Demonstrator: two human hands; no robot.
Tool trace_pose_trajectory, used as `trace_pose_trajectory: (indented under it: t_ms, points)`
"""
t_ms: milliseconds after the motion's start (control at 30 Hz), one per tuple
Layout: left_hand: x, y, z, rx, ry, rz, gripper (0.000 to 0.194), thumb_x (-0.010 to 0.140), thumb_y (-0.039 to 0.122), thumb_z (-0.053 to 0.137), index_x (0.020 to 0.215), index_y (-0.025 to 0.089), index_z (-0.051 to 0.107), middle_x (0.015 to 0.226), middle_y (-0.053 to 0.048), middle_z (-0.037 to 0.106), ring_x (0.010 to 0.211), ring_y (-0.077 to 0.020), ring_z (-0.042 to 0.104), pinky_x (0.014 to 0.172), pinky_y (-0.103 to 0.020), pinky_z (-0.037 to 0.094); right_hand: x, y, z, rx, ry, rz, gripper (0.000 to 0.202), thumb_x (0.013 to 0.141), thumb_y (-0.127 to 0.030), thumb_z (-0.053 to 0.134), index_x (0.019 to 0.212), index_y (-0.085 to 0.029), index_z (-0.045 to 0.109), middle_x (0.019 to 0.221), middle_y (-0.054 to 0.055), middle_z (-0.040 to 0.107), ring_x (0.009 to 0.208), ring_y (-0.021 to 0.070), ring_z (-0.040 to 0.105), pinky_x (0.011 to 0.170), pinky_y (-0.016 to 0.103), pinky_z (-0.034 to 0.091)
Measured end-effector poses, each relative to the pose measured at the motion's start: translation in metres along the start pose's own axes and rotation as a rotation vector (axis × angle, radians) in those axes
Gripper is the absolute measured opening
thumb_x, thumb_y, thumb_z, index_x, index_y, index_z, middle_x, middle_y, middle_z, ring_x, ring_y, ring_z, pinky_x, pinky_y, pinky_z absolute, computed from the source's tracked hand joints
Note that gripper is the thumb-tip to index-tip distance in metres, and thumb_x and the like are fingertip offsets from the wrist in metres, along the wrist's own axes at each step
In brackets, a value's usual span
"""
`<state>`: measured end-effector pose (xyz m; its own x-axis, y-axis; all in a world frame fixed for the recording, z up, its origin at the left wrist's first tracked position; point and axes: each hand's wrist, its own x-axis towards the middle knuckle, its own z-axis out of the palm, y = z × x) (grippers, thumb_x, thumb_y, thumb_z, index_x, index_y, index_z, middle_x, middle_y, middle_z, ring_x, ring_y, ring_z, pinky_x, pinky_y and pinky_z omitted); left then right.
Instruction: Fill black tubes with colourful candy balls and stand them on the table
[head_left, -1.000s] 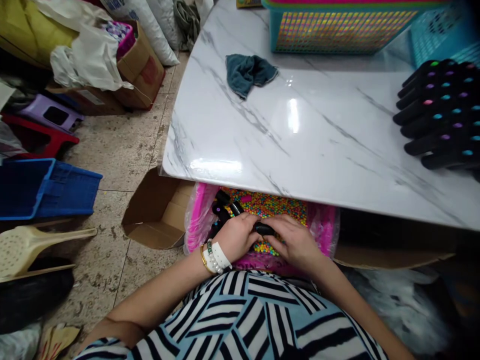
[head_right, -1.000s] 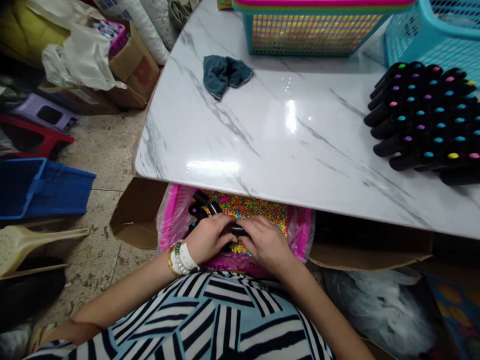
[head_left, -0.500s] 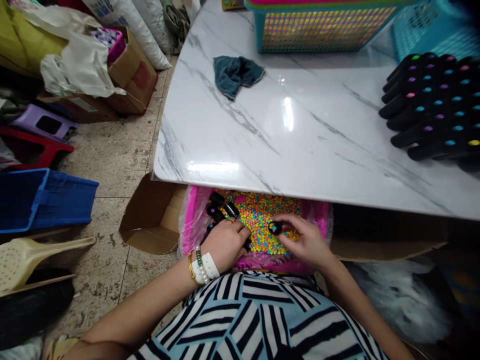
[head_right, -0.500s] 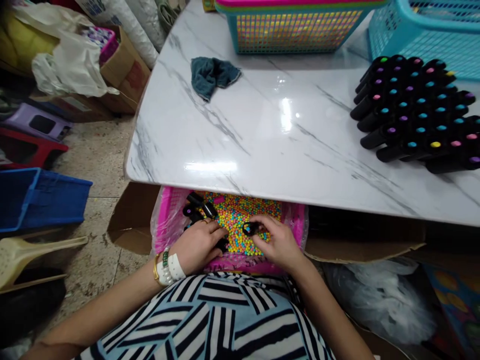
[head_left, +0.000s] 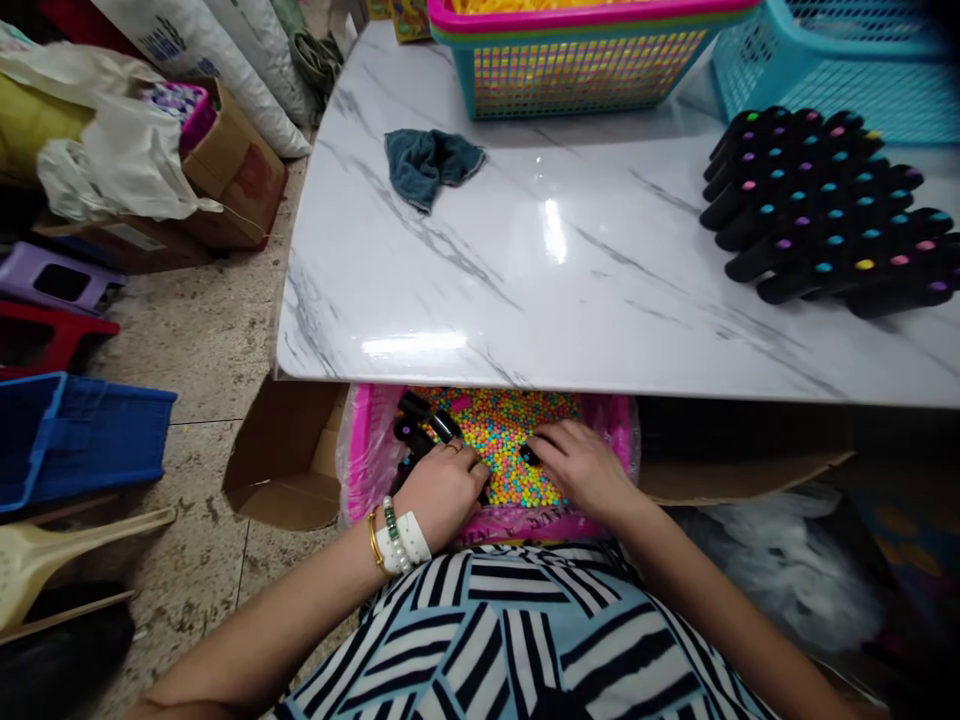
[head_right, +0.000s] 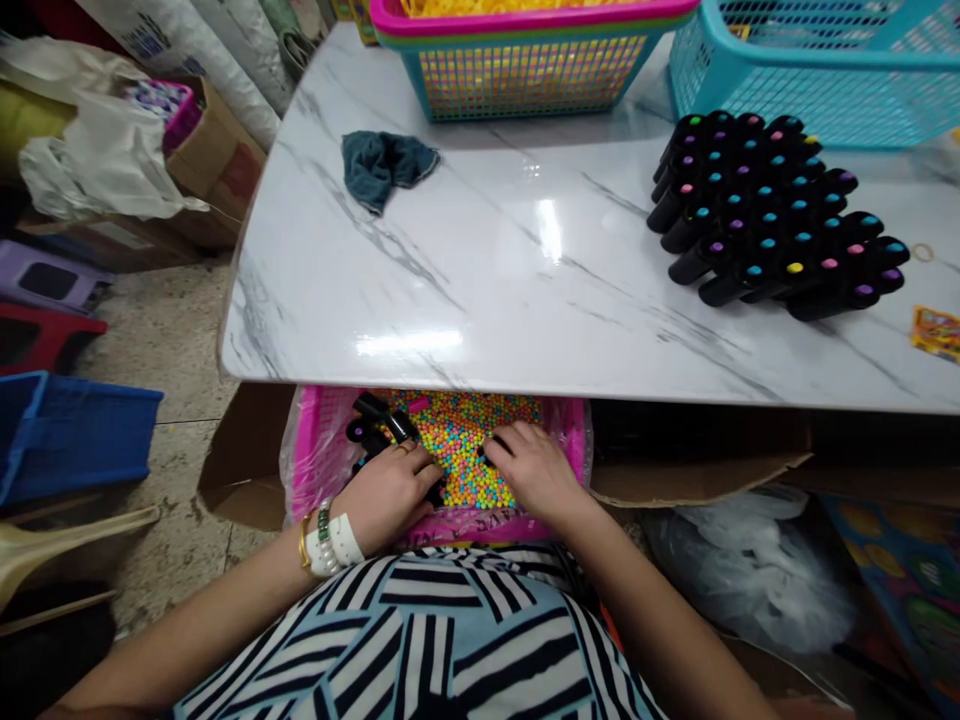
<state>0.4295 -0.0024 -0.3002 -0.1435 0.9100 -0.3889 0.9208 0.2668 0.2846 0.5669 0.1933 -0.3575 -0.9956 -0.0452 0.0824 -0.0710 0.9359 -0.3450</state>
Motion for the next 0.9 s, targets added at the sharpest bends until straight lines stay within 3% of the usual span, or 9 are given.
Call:
trace_pose_trajectory:
  t_ms: [233, 333, 433, 533, 633, 800, 900]
  points:
    - [-0.002, 0.000, -0.005, -0.092, 0.052, -0.019, 0.015, 0.082, 0.023, 0.064, 0.093, 0.014, 0.065, 0.093, -0.010, 0.063, 0.093, -0.0265, 0.056, 0.088, -0.043, 0.048, -0.004, -0.008, 0.002, -0.059, -0.014, -0.074, 0.021, 0.090, -0.016, 0.054, 0.108, -0.019, 0.065, 0.109, 0.011, 0.066, 0.090, 0.0251, 0.054, 0.077, 0.039, 0.048]
    - [-0.005, -0.004, -0.012, -0.230, 0.177, -0.053, 0.024, 0.085, 0.026, 0.060, 0.106, 0.014, 0.061, 0.100, -0.010, 0.062, 0.096, -0.0251, 0.056, 0.087, -0.042, 0.049, -0.008, -0.010, 0.003, 0.182, 0.042, -0.027, 0.024, 0.087, -0.014, 0.055, 0.109, -0.020, 0.063, 0.107, 0.010, 0.067, 0.095, 0.0240, 0.057, 0.081, 0.040, 0.050]
    - [-0.007, -0.009, -0.015, -0.384, 0.331, -0.049, 0.025, 0.087, 0.026, 0.058, 0.110, 0.014, 0.057, 0.102, -0.009, 0.064, 0.097, -0.0233, 0.058, 0.088, -0.041, 0.050, -0.012, -0.012, 0.003, 0.534, 0.136, 0.133, 0.029, 0.082, -0.013, 0.059, 0.110, -0.021, 0.061, 0.103, 0.007, 0.069, 0.095, 0.0202, 0.063, 0.082, 0.035, 0.054]
    - [-0.006, -0.008, -0.017, -0.500, 0.449, 0.020, 0.024, 0.087, 0.026, 0.058, 0.109, 0.016, 0.055, 0.101, -0.008, 0.066, 0.095, -0.0206, 0.060, 0.084, -0.038, 0.052, -0.016, -0.013, -0.007, 0.686, 0.204, 0.274, 0.031, 0.080, -0.015, 0.062, 0.110, -0.022, 0.060, 0.102, 0.005, 0.070, 0.091, 0.0181, 0.067, 0.079, 0.031, 0.056]
    - [-0.002, -0.003, -0.020, -0.550, 0.516, 0.113, 0.023, 0.088, 0.022, 0.057, 0.110, 0.017, 0.055, 0.102, -0.007, 0.067, 0.095, -0.0184, 0.062, 0.084, -0.035, 0.053, -0.017, -0.007, -0.031, 0.670, 0.328, 0.267, 0.030, 0.080, -0.015, 0.064, 0.109, -0.022, 0.061, 0.106, 0.006, 0.070, 0.098, 0.0193, 0.067, 0.087, 0.034, 0.054]
    - [0.009, 0.002, -0.031, -0.480, 0.605, 0.210, 0.033, 0.088, 0.020, 0.056, 0.121, 0.020, 0.054, 0.110, -0.009, 0.067, 0.101, -0.0187, 0.063, 0.088, -0.035, 0.054, -0.020, 0.017, -0.073, 0.372, 0.756, 0.382, 0.028, 0.076, -0.016, 0.070, 0.103, -0.023, 0.064, 0.100, 0.006, 0.067, 0.094, 0.0204, 0.063, 0.085, 0.038, 0.052]
    - [0.015, 0.000, -0.034, -0.452, 0.615, 0.223, 0.034, 0.088, 0.021, 0.056, 0.122, 0.023, 0.055, 0.112, -0.008, 0.067, 0.102, -0.0185, 0.065, 0.087, -0.034, 0.056, -0.022, 0.024, -0.084, 0.267, 0.793, 0.450, 0.028, 0.076, -0.018, 0.071, 0.103, -0.023, 0.064, 0.096, 0.004, 0.066, 0.086, 0.0184, 0.062, 0.072, 0.032, 0.052]
